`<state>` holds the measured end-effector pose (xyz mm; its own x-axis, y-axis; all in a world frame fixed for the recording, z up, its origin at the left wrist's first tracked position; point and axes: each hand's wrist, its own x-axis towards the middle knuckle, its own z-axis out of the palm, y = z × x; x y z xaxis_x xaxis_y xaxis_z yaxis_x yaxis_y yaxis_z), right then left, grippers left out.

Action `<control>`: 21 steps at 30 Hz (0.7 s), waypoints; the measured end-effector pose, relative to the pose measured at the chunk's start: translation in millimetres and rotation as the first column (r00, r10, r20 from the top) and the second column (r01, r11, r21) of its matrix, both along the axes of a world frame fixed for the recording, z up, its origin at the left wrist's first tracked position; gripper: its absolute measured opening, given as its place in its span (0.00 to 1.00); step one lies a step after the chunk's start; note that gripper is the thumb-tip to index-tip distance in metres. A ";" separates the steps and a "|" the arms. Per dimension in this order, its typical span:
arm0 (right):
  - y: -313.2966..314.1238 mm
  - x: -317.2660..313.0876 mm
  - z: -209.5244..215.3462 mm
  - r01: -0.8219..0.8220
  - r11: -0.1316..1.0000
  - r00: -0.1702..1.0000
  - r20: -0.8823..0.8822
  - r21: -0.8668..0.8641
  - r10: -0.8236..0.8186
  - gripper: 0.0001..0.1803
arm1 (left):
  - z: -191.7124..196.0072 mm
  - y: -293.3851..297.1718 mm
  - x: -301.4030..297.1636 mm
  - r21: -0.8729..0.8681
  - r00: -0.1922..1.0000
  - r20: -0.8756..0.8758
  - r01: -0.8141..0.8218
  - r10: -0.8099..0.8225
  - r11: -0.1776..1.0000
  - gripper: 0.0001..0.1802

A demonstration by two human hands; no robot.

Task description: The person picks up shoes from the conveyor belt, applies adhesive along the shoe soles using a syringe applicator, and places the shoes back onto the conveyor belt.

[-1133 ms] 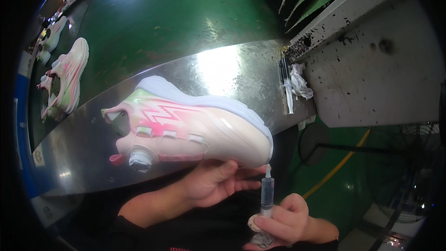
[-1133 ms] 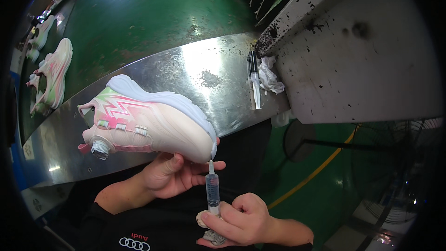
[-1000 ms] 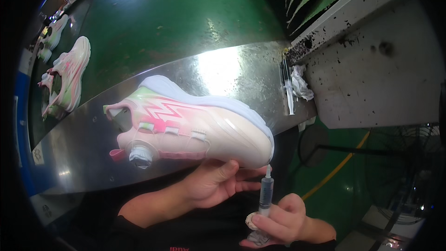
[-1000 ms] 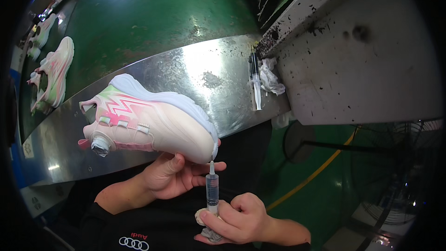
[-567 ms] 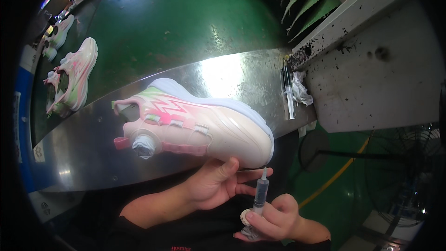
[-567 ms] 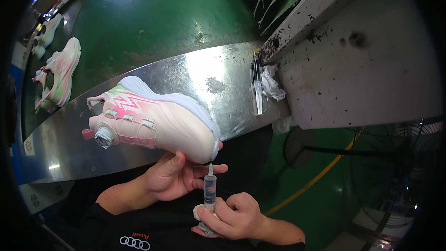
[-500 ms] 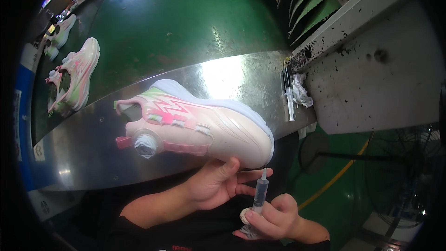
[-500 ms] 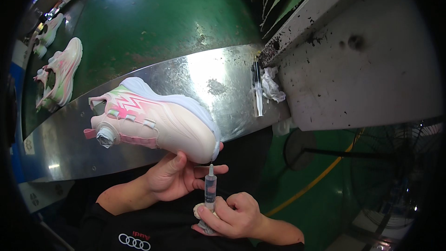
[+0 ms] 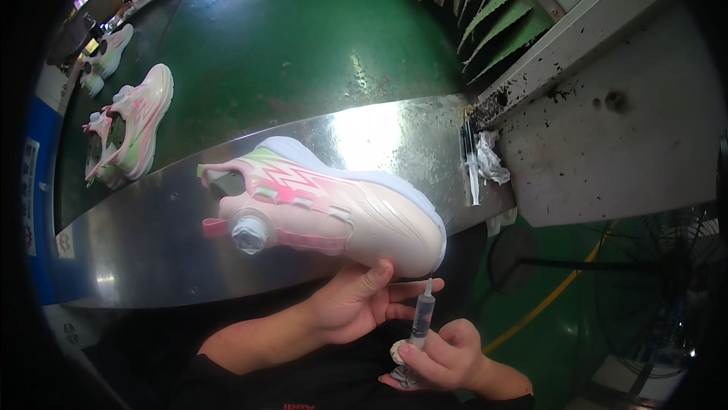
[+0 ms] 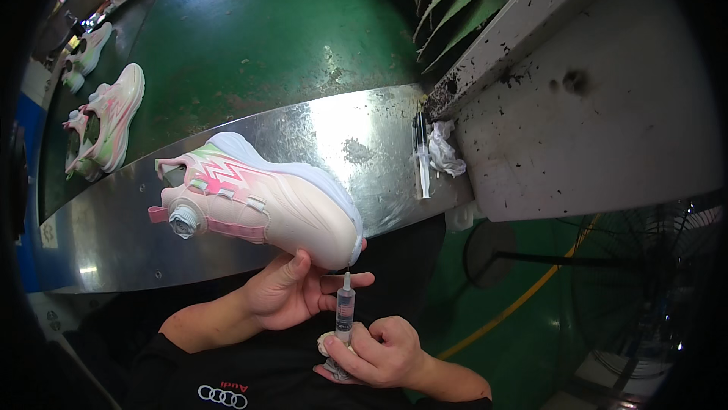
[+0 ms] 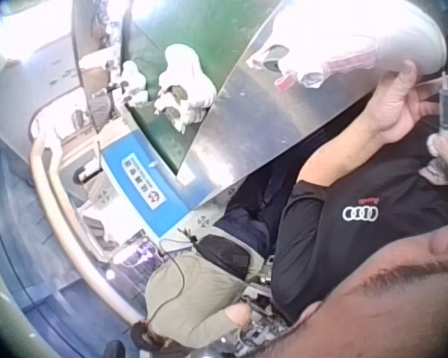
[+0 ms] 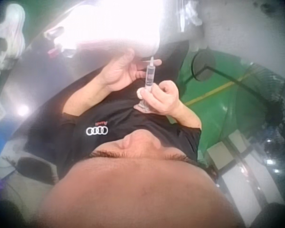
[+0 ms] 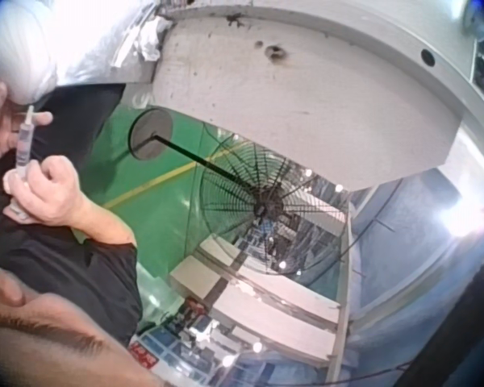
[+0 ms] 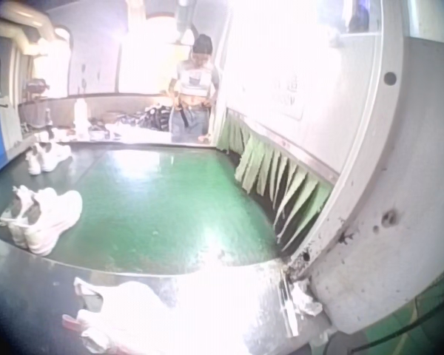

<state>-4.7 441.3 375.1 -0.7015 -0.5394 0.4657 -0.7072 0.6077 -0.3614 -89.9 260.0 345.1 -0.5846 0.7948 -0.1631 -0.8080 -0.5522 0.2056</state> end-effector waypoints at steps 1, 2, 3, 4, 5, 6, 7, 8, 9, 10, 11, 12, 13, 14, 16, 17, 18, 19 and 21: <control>0.3 0.1 -1.1 -0.004 1.000 1.000 -0.006 -0.004 0.004 0.22 | 1.6 0.4 -0.4 0.001 0.999 0.035 -0.010 0.010 1.000 0.28; 0.1 -0.1 0.1 -0.005 1.000 1.000 -0.007 -0.005 0.005 0.22 | 1.9 0.4 -0.2 0.000 0.999 0.034 -0.011 0.011 1.000 0.28; -0.2 -0.6 2.3 -0.004 1.000 1.000 0.003 0.009 0.004 0.22 | 2.2 0.3 0.1 -0.003 0.999 0.033 -0.014 0.014 1.000 0.28; -0.3 -1.0 3.6 -0.004 1.000 1.000 0.012 0.024 0.004 0.22 | 2.5 0.3 0.3 -0.007 0.999 0.031 -0.017 0.017 1.000 0.27; 0.0 -1.0 3.5 -0.004 1.000 1.000 0.010 0.024 0.004 0.22 | 2.5 0.5 0.4 -0.007 0.999 0.030 -0.017 0.017 1.000 0.27; 0.3 -1.1 3.1 -0.009 1.000 1.000 0.009 0.023 0.009 0.23 | 2.2 0.7 0.5 -0.006 0.999 0.028 -0.016 0.017 1.000 0.27; 0.7 -1.1 2.5 -0.014 1.000 1.000 0.007 0.022 0.013 0.23 | 2.3 1.0 0.3 -0.006 1.000 0.027 -0.016 0.016 1.000 0.27; 1.1 -0.7 1.9 -0.013 1.000 1.000 0.006 0.023 0.013 0.23 | 2.7 1.4 0.3 -0.006 1.000 0.025 -0.015 0.015 1.000 0.27; 1.5 -0.2 1.2 -0.011 1.000 1.000 0.006 0.022 0.011 0.23 | 3.2 1.9 0.2 -0.007 1.000 0.027 -0.015 0.015 1.000 0.27; 1.8 0.2 0.6 -0.009 1.000 1.000 0.005 0.022 0.009 0.24 | 3.7 2.4 0.1 -0.009 0.999 0.028 -0.015 0.015 1.000 0.27; 1.7 0.6 0.1 -0.009 1.000 1.000 0.003 0.022 0.009 0.24 | 3.1 2.3 0.5 -0.010 1.000 0.026 -0.016 0.016 1.000 0.27; 1.4 0.9 -0.2 -0.006 1.000 1.000 0.005 0.018 0.006 0.24 | 1.3 2.0 1.1 -0.019 1.000 -0.001 -0.008 0.008 1.000 0.31; 0.9 1.2 -0.7 -0.004 1.000 1.000 0.007 0.013 0.003 0.25 | 0.1 1.5 1.6 -0.028 1.000 -0.028 0.000 0.000 1.000 0.35; 0.4 1.3 -2.0 -0.004 1.000 1.000 0.006 0.011 0.004 0.25 | -0.3 1.1 2.0 -0.030 1.000 -0.030 -0.001 0.000 1.000 0.35; -2.1 1.6 -4.9 -0.015 1.000 1.000 0.012 -0.015 0.015 0.25 | -0.7 -1.3 3.5 -0.046 0.999 -0.031 -0.019 0.018 0.999 0.35; -2.6 1.1 -2.2 -0.023 1.000 1.000 0.011 -0.019 0.023 0.25 | -1.1 -1.5 4.0 -0.050 0.999 -0.032 -0.027 0.026 0.998 0.35; -2.8 1.0 3.1 -0.031 0.999 0.999 0.015 -0.026 0.031 0.24 | -1.6 -2.0 4.9 -0.038 0.999 -0.003 -0.045 0.045 0.998 0.30; -2.3 0.5 5.8 -0.041 0.998 0.999 0.020 -0.036 0.042 0.24 | -2.8 -4.2 6.2 -0.029 0.997 0.028 -0.066 0.067 0.997 0.26; 3.7 7.0 7.2 -0.039 0.981 0.993 -0.120 -0.188 0.017 0.23 | -6.4 -14.6 10.9 -0.025 0.998 0.009 -0.059 0.059 0.998 0.27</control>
